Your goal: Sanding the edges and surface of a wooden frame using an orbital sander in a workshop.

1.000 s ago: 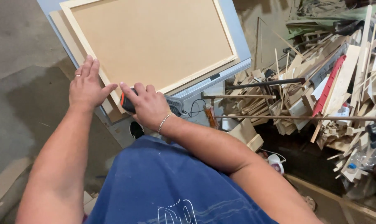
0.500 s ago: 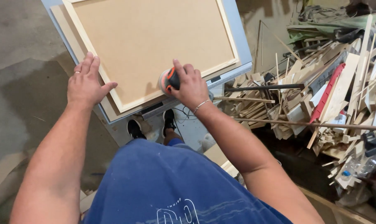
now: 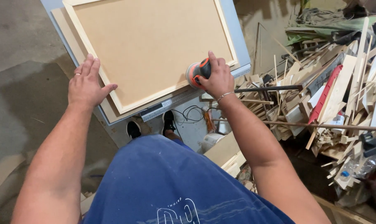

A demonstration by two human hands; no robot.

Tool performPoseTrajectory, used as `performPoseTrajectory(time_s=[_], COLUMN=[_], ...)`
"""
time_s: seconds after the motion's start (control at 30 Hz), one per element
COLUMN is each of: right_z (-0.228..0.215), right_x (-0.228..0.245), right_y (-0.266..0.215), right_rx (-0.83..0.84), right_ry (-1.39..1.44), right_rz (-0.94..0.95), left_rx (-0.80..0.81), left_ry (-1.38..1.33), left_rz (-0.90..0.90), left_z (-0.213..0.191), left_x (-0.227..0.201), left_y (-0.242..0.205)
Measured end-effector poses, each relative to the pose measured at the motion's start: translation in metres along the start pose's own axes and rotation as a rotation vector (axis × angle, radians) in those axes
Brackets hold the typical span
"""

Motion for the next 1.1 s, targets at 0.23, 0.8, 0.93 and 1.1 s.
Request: performPoseTrajectory(time_s=[0.23, 0.8, 0.93, 1.1], right_z=[0.004, 0.011, 0.000, -0.003], right_x=[-0.003, 0.059, 0.031, -0.015], right_y=[0.001, -0.033, -0.019, 0.010], right_rx=[-0.001, -0.101, -0.061, -0.066], right_ry=[0.035, 0.089, 0.116, 0.130], right_rz=[0.054, -0.179, -0.124, -0.064], left_rx=[-0.018, -0.205, -0.255, -0.417], left_ry=[-0.007, -0.266, -0.274, -0.215], left_rz=[0.015, -0.292, -0.251, -0.145], left_z=[-0.001, -0.009, -0.005, -0.004], left_x=[-0.003, -0.052, -0.049, -0.049], left_y=[-0.002, -0.015, -0.017, -0.016])
Point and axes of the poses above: each hand's wrist, its own y-axis towards the middle knuckle, its own z-axis out of the palm, x = y × z, the point moved 9 cm from there along y, towards the middle knuckle, and after that the axes turned 6 degrees about -x, right-handed, at the moved point
